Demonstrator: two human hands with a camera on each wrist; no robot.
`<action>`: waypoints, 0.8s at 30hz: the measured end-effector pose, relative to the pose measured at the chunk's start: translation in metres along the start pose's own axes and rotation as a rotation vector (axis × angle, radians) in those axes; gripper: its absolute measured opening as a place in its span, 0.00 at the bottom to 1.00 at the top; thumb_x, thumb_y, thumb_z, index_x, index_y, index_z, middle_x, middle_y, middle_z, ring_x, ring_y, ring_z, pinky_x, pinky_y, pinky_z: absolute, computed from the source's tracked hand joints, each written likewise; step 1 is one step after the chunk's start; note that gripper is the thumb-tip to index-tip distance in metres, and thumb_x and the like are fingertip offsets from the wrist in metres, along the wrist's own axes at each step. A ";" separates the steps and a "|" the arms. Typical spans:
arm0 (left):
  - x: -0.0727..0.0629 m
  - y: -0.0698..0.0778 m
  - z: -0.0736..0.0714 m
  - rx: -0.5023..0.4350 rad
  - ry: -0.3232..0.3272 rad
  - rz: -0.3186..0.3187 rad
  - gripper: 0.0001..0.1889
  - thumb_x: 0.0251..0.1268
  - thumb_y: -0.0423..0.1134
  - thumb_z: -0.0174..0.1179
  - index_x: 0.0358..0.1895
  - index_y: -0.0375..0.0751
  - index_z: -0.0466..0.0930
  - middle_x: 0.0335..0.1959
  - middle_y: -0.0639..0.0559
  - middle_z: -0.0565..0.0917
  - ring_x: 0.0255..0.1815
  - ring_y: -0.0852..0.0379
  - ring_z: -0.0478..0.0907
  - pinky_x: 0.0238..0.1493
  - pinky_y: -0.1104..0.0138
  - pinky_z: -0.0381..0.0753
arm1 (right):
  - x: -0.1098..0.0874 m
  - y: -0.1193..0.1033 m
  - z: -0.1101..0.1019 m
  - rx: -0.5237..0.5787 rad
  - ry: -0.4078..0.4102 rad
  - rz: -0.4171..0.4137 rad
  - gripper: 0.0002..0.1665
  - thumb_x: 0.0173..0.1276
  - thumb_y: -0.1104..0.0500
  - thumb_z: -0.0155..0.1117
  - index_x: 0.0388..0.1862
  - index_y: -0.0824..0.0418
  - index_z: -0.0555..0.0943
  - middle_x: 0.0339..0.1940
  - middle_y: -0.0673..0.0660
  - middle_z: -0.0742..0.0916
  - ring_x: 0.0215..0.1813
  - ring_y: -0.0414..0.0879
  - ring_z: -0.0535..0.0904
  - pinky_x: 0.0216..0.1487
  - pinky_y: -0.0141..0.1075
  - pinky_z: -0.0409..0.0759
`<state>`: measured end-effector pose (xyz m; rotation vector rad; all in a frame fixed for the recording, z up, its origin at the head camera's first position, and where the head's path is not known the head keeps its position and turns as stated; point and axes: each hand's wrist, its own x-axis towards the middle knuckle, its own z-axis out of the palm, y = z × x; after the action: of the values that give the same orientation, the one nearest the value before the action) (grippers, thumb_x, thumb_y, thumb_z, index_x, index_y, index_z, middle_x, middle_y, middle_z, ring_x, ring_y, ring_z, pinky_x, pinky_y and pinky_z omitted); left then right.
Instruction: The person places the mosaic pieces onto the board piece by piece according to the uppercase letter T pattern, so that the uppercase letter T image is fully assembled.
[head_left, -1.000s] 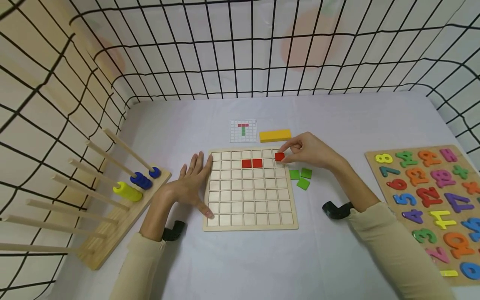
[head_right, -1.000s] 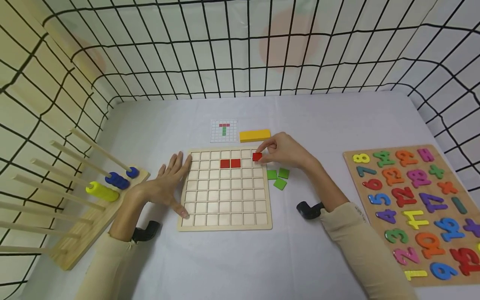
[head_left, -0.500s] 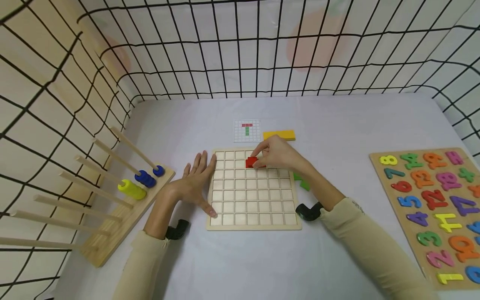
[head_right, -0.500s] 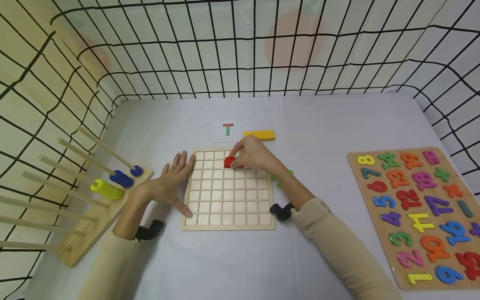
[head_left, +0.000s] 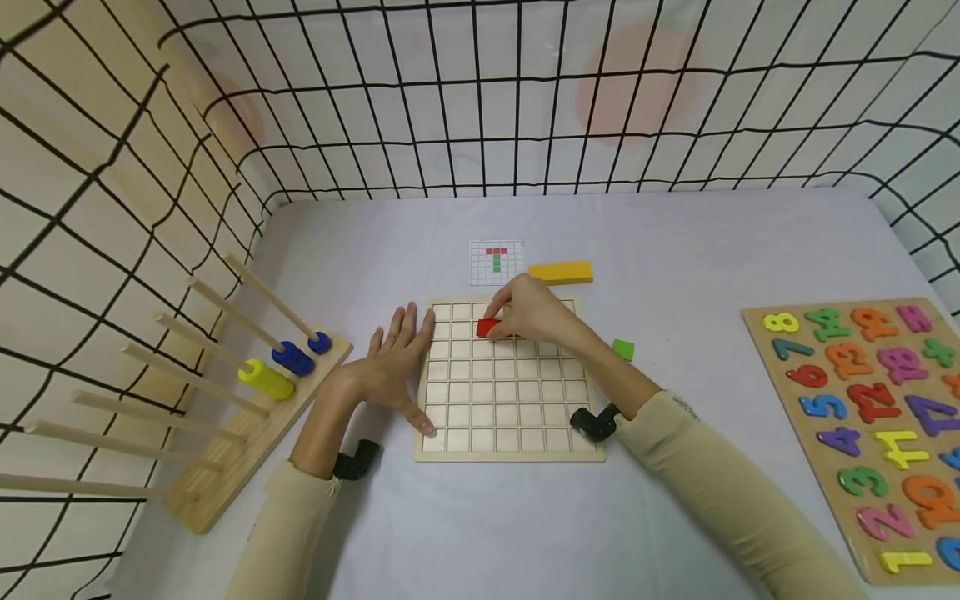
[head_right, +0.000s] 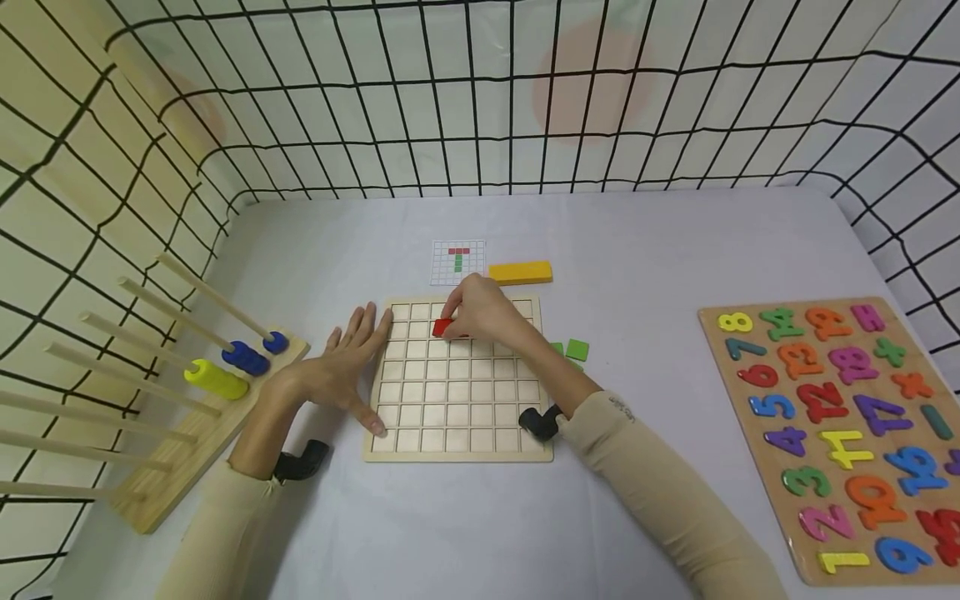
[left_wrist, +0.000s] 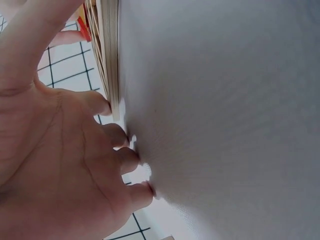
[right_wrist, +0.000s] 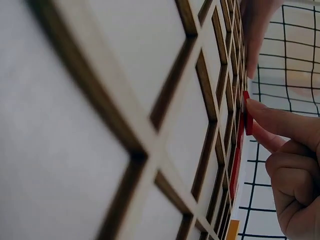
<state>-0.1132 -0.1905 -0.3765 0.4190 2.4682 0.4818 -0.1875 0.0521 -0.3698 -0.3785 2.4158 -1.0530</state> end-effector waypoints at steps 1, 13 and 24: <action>0.000 0.000 0.000 0.000 0.000 0.000 0.87 0.32 0.58 0.87 0.83 0.40 0.21 0.82 0.35 0.17 0.84 0.37 0.14 0.82 0.35 0.26 | 0.000 -0.001 0.001 -0.014 0.004 -0.006 0.12 0.56 0.63 0.83 0.39 0.62 0.91 0.14 0.48 0.75 0.22 0.42 0.67 0.26 0.31 0.64; 0.000 0.000 0.000 0.006 -0.001 0.000 0.86 0.32 0.58 0.87 0.83 0.40 0.22 0.82 0.35 0.17 0.84 0.37 0.14 0.82 0.35 0.26 | 0.004 -0.002 0.007 -0.023 0.026 -0.032 0.11 0.55 0.63 0.83 0.39 0.59 0.93 0.19 0.50 0.81 0.26 0.43 0.71 0.26 0.31 0.67; -0.002 0.002 -0.002 -0.009 -0.005 0.012 0.86 0.33 0.57 0.87 0.83 0.38 0.22 0.82 0.34 0.18 0.84 0.36 0.15 0.82 0.35 0.26 | 0.003 0.003 0.002 0.023 -0.013 -0.026 0.15 0.54 0.59 0.84 0.43 0.54 0.93 0.27 0.49 0.84 0.32 0.44 0.70 0.31 0.32 0.65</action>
<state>-0.1120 -0.1901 -0.3732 0.4314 2.4592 0.4955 -0.1895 0.0514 -0.3745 -0.4082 2.3911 -1.0849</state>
